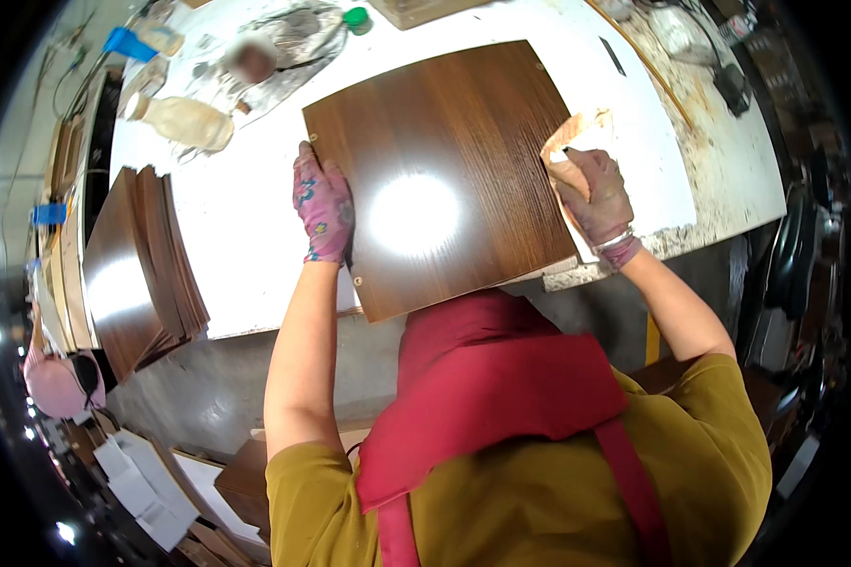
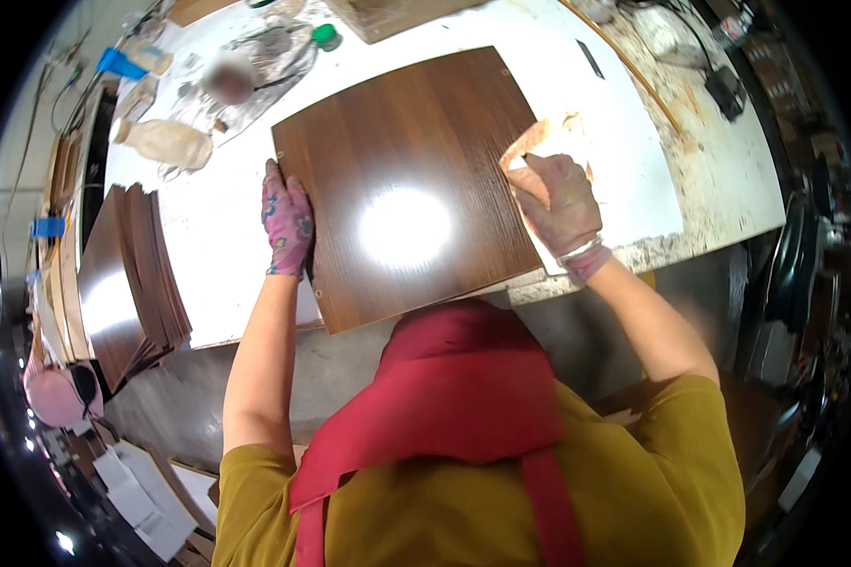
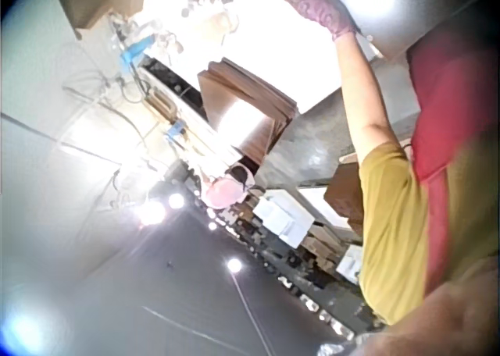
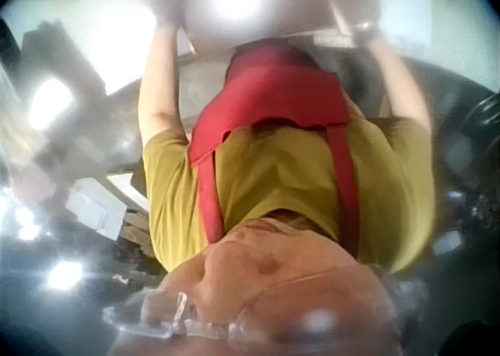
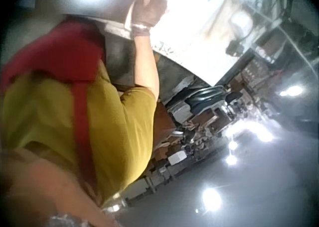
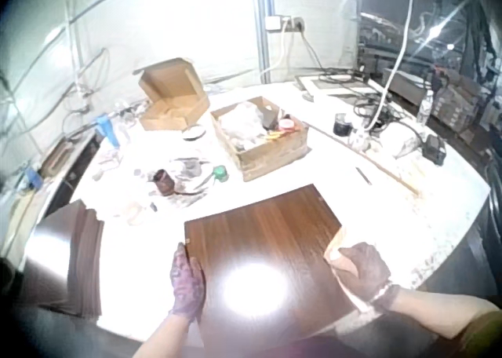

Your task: The person wipes rectangular wood panels with a cloth, applies liquid from a bottle to the cloth, and stacks the finished panels on a table.

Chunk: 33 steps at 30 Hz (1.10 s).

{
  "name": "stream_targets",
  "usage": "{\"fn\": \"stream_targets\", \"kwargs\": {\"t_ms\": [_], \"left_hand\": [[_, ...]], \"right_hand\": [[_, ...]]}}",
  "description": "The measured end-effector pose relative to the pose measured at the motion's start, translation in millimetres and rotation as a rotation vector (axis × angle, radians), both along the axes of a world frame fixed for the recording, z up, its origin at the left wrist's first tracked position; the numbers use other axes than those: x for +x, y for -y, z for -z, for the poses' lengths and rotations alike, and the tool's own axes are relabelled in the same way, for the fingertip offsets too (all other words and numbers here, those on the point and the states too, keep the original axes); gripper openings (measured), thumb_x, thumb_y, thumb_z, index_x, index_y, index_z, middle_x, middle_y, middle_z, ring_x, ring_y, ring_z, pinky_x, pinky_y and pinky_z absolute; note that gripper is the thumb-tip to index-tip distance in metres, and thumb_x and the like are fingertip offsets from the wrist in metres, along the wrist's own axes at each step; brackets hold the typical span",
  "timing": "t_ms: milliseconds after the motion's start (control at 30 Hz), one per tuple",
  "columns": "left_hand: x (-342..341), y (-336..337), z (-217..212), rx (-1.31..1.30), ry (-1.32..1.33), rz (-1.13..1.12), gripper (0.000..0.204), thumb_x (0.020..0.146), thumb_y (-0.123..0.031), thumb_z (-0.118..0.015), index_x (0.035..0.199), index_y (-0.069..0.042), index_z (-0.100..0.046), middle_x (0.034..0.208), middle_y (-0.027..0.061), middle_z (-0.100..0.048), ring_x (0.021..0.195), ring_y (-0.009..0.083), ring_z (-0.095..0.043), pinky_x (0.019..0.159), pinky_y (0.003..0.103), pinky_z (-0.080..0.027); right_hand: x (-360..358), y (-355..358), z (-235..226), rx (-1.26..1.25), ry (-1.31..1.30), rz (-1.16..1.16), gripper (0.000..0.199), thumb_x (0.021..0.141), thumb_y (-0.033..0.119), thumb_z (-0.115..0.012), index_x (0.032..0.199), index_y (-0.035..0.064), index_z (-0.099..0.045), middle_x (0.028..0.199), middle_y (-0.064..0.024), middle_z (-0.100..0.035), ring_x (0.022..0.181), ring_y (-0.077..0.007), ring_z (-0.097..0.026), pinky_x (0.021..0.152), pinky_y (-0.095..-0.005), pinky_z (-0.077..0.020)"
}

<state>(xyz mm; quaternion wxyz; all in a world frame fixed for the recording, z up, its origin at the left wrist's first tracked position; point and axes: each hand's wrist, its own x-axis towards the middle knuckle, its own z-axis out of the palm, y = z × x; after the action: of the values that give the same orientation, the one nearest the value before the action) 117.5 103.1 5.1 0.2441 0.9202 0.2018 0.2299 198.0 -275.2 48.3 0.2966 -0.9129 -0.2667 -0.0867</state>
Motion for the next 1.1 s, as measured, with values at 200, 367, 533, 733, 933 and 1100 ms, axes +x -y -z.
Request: {"fn": "stream_targets", "kwargs": {"t_ms": [200, 367, 533, 733, 933, 1100], "left_hand": [[0, -17, 20, 0.304, -0.067, -0.108, 0.044, 0.098, -0.028, -0.051, 0.124, 0.007, -0.056, 0.13, 0.0274, -0.055, 0.127, 0.0432, -0.047, 0.108, 0.049, -0.037], [-63, 6, 1, 0.244, -0.041, 0.058, 0.038, 0.096, -0.018, -0.058, 0.123, 0.007, -0.054, 0.129, 0.0292, -0.054, 0.12, 0.0463, -0.05, 0.104, 0.049, -0.042], [-158, -13, -22, -0.295, -0.028, 0.135, 0.046, 0.094, -0.019, -0.063, 0.134, -0.001, -0.05, 0.134, 0.0191, -0.056, 0.119, 0.0333, -0.058, 0.099, 0.041, -0.049], [-276, -183, -148, -0.034, 0.134, -0.458, 0.042, 0.103, -0.026, -0.048, 0.14, -0.006, -0.05, 0.139, 0.0146, -0.05, 0.127, 0.0251, -0.05, 0.107, 0.039, -0.041], [-409, -442, -126, 0.622, -0.171, -0.566, 0.051, 0.101, -0.033, -0.049, 0.138, 0.002, -0.048, 0.135, 0.0235, -0.053, 0.127, 0.0371, -0.048, 0.108, 0.043, -0.036], [-519, -592, -51, -0.017, -0.183, -0.393, 0.051, 0.103, -0.035, -0.039, 0.138, 0.002, -0.046, 0.136, 0.0224, -0.052, 0.127, 0.0362, -0.048, 0.108, 0.041, -0.036]], "right_hand": [[-29, -48, -12, 0.019, -0.038, -0.271, 0.044, 0.08, 0.022, -0.073, 0.121, 0.0122, -0.06, 0.107, -0.0139, -0.06, 0.1, -0.034, -0.057, 0.087, -0.0431, -0.0482], [-15, -30, -15, 0.02, -0.093, -0.399, 0.049, 0.076, 0.015, -0.077, 0.121, 0.0067, -0.06, 0.112, -0.0168, -0.058, 0.105, -0.0347, -0.057, 0.091, -0.0394, -0.0471], [-6, -22, -3, 0.391, -0.54, -0.1, 0.05, 0.083, 0.014, -0.069, 0.129, 0.0001, -0.055, 0.12, -0.0087, -0.059, 0.111, -0.0195, -0.055, 0.096, -0.0306, -0.0444], [-32, -112, -66, 0.872, -0.971, -0.376, 0.052, 0.089, 0.024, -0.064, 0.132, -0.0014, -0.051, 0.118, -0.0108, -0.061, 0.106, -0.0177, -0.059, 0.094, -0.0287, -0.0476], [-108, -300, -63, 0.271, -0.389, -1.058, 0.041, 0.089, 0.022, -0.06, 0.126, 0.0027, -0.056, 0.119, -0.0126, -0.06, 0.109, -0.0268, -0.059, 0.095, -0.0346, -0.0496], [-125, -438, -4, 0.177, -0.491, -1.083, 0.033, 0.098, 0.026, -0.053, 0.128, 0.0126, -0.058, 0.116, -0.0131, -0.061, 0.106, -0.0324, -0.061, 0.092, -0.0381, -0.0498]]}}
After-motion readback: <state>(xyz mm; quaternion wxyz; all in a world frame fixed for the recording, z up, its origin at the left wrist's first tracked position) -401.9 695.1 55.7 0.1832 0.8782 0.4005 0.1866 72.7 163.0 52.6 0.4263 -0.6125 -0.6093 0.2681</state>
